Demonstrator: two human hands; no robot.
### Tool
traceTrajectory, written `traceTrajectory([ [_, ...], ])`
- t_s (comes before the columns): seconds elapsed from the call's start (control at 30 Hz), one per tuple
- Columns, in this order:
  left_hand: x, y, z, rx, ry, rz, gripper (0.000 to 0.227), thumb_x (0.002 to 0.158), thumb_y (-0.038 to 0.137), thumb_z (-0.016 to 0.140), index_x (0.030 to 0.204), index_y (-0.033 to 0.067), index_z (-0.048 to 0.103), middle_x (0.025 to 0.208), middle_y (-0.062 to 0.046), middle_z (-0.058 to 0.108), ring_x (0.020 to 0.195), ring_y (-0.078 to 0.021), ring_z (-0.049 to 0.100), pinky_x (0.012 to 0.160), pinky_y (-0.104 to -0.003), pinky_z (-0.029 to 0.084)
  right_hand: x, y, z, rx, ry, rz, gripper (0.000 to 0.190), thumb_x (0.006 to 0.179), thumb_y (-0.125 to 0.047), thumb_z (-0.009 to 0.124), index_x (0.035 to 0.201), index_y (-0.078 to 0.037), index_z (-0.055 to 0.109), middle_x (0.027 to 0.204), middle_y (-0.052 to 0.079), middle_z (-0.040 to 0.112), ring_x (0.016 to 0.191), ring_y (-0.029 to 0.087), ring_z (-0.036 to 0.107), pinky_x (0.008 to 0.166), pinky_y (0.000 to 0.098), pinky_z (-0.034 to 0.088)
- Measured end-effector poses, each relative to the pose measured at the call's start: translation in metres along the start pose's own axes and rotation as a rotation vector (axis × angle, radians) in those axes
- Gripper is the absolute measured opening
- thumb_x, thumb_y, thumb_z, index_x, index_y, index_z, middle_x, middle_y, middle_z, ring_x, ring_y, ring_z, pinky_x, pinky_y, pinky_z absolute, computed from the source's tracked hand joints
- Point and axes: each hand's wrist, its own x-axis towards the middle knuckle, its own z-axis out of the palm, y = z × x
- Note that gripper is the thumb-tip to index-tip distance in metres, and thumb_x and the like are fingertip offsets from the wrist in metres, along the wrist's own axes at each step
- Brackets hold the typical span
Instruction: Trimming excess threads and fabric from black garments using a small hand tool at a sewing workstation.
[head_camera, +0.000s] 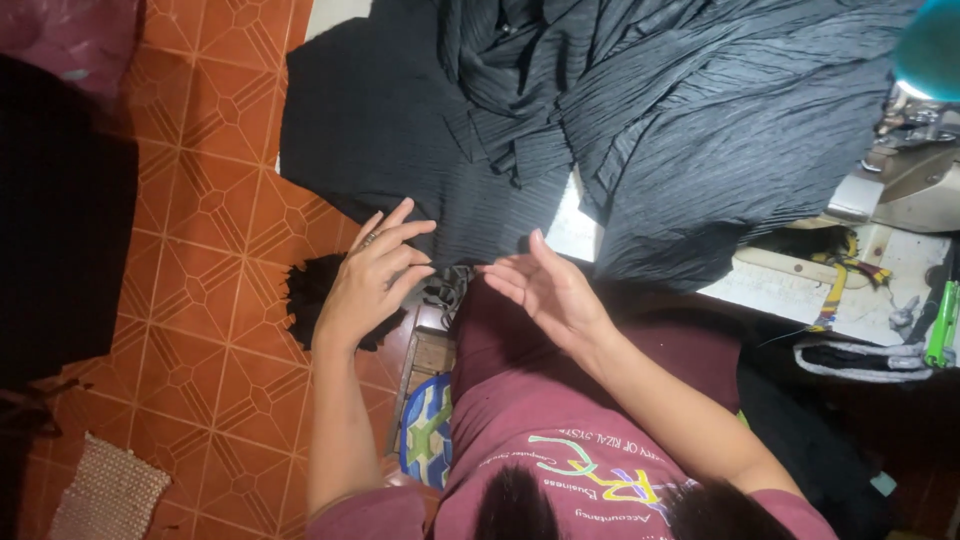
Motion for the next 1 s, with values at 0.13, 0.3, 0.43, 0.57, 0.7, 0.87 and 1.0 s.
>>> traceTrajectory([
  [0.13, -0.004, -0.006, 0.002, -0.244, 0.093, -0.095, 0.01, 0.081, 0.008, 0.052, 0.073, 0.0028, 0.053, 0.106, -0.01, 0.059, 0.114, -0.0293, 0.044, 0.097, -0.043, 0.028, 0.006, 0.01, -0.001, 0.014, 0.092, -0.055, 0.031, 0.081, -0.026, 0.055, 0.077, 0.005, 0.057, 0.084, 0.023, 0.057, 0.095, 0.035, 0.056, 0.089, 0.0434, 0.042],
  [0.3, -0.014, -0.036, 0.004, -0.28, 0.35, -0.334, 0.017, 0.092, 0.019, 0.036, 0.09, 0.005, 0.045, 0.087, -0.011, 0.059, 0.099, -0.0222, 0.054, 0.093, -0.039, 0.036, -0.011, 0.027, -0.009, -0.096, 0.201, -0.122, 0.018, 0.08, -0.011, 0.055, 0.066, 0.0, 0.056, 0.074, 0.023, 0.063, 0.08, 0.032, 0.063, 0.079, 0.0439, 0.048],
  [0.43, 0.006, -0.036, 0.022, -0.234, 0.374, -0.332, 0.018, 0.09, 0.016, 0.044, 0.085, -0.0006, 0.044, 0.095, -0.022, 0.058, 0.103, -0.0333, 0.049, 0.092, -0.046, 0.032, -0.018, 0.036, -0.01, -0.204, 0.19, -0.024, 0.014, 0.08, -0.013, 0.054, 0.075, -0.001, 0.06, 0.081, 0.022, 0.064, 0.08, 0.026, 0.064, 0.078, 0.0365, 0.049],
  [0.57, 0.028, -0.016, 0.016, -0.16, 0.308, -0.158, 0.02, 0.083, 0.019, 0.057, 0.076, 0.0036, 0.046, 0.098, -0.009, 0.062, 0.105, -0.0244, 0.052, 0.097, -0.041, 0.026, -0.004, 0.044, -0.035, -0.262, 0.164, -0.142, 0.016, 0.079, -0.014, 0.056, 0.081, 0.001, 0.06, 0.082, 0.022, 0.063, 0.081, 0.026, 0.063, 0.077, 0.0386, 0.049],
  [0.7, 0.027, -0.022, 0.019, -0.173, 0.293, -0.128, 0.007, 0.084, 0.01, 0.054, 0.083, 0.0036, 0.05, 0.103, -0.006, 0.06, 0.109, -0.0226, 0.049, 0.1, -0.039, 0.022, -0.005, 0.018, -0.015, -0.319, 0.154, -0.288, 0.027, 0.082, -0.02, 0.053, 0.096, 0.003, 0.057, 0.091, 0.021, 0.062, 0.087, 0.026, 0.061, 0.08, 0.0391, 0.048],
  [0.87, 0.017, -0.016, 0.018, -0.253, 0.214, -0.101, 0.019, 0.074, -0.006, 0.053, 0.08, 0.0112, 0.056, 0.111, -0.001, 0.057, 0.115, -0.02, 0.042, 0.103, -0.039, 0.013, 0.003, 0.016, -0.031, -0.334, 0.192, -0.333, 0.021, 0.081, -0.014, 0.056, 0.089, 0.005, 0.059, 0.085, 0.02, 0.062, 0.081, 0.024, 0.062, 0.078, 0.0386, 0.048],
  [1.0, 0.008, -0.009, 0.018, -0.348, 0.213, -0.132, 0.02, 0.066, -0.01, 0.056, 0.071, 0.0089, 0.056, 0.108, -0.002, 0.059, 0.112, -0.0208, 0.047, 0.104, -0.041, 0.011, -0.013, 0.003, -0.006, -0.359, 0.249, -0.382, 0.011, 0.077, -0.008, 0.06, 0.082, 0.002, 0.062, 0.071, 0.011, 0.064, 0.065, 0.013, 0.061, 0.066, 0.0279, 0.051],
])
